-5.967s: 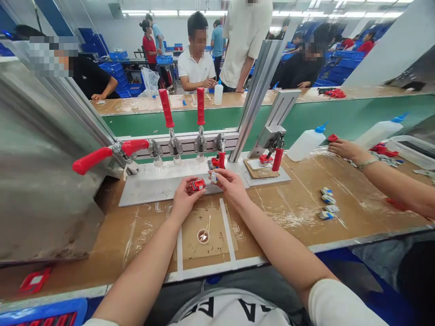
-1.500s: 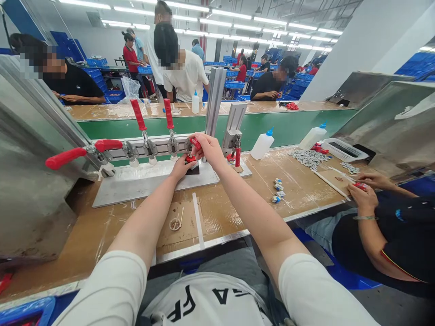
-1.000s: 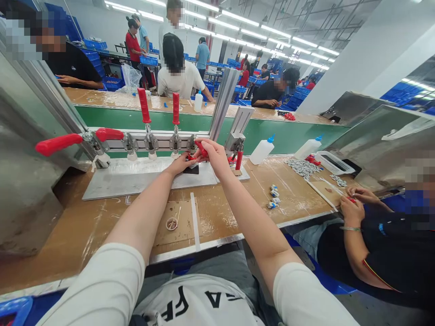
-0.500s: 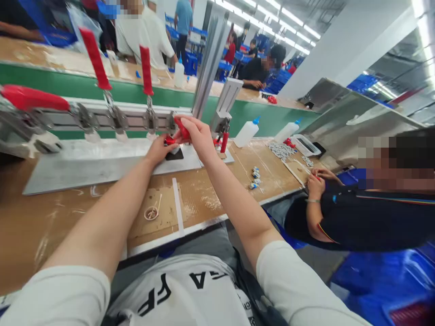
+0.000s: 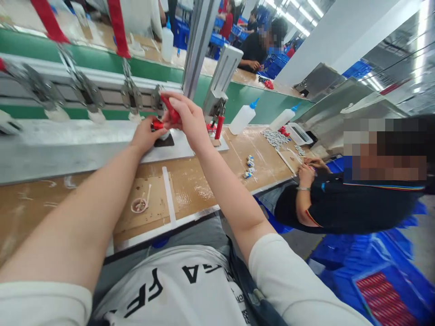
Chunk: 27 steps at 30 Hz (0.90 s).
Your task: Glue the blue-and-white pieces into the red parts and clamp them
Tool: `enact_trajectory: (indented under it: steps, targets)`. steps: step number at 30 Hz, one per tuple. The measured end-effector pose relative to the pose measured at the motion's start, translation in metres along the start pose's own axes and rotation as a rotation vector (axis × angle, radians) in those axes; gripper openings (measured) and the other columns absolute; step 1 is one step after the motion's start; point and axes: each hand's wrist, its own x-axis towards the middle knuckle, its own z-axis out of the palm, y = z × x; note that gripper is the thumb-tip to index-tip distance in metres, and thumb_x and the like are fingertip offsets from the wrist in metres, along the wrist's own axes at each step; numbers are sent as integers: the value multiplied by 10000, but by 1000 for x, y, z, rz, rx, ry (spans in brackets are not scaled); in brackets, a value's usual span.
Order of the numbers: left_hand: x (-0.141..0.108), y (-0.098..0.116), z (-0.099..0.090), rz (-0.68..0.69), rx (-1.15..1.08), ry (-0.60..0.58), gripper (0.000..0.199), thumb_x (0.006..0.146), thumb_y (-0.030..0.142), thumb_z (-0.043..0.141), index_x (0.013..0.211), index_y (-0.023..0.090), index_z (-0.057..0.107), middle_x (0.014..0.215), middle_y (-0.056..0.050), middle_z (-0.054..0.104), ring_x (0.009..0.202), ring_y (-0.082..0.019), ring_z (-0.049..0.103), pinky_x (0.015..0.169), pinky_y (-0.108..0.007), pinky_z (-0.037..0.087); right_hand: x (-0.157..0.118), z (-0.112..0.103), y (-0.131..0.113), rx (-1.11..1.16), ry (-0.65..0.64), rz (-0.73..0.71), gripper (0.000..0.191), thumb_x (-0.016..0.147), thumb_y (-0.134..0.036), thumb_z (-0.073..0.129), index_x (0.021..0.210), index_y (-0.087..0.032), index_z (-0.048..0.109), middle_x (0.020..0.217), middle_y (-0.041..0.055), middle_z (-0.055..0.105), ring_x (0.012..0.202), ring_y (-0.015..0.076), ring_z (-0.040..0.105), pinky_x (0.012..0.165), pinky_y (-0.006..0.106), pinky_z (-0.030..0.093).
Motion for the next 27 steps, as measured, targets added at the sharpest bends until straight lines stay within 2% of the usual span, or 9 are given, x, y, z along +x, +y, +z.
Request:
enact_trajectory:
  steps: [3,7,13,20,27]
  targets:
    - [-6,16,-5,-18,197,-122,435,796,384,811,1143,152,687,1000,-69,727,935,-258,659,945,-416,532,-1,0,9,3,-6,-29,520,979,-620,659,1314,-226,710,813,-12,721,771,131,696,733,250,619]
    - [-11,25,-7,-37,256,-143,402,866,405,754,1169,162,652,1076,-93,736,974,-258,663,942,-396,519,-2,-1,23,50,2,-77,475,966,-591,682,1270,-232,743,779,-11,707,760,141,684,715,264,611]
    - [-13,24,-7,-67,220,-179,430,879,403,762,1219,167,648,1107,-102,740,1028,-273,674,967,-387,509,-10,-6,31,76,-17,-52,401,948,-489,718,1275,-260,753,788,-18,715,692,129,661,718,289,620]
    - [-11,20,-8,-78,196,-164,463,854,422,775,1226,163,679,1116,-114,749,1027,-282,682,947,-401,514,-21,-5,39,33,-28,-1,453,914,-461,749,1319,-259,727,792,-30,712,689,128,663,734,312,643]
    - [-13,21,-9,-79,212,-157,458,847,330,737,1265,151,682,1127,-123,755,1052,-294,693,970,-417,517,-24,-7,61,6,-54,-21,485,937,-475,744,1375,-272,693,850,-16,718,735,139,665,757,325,642]
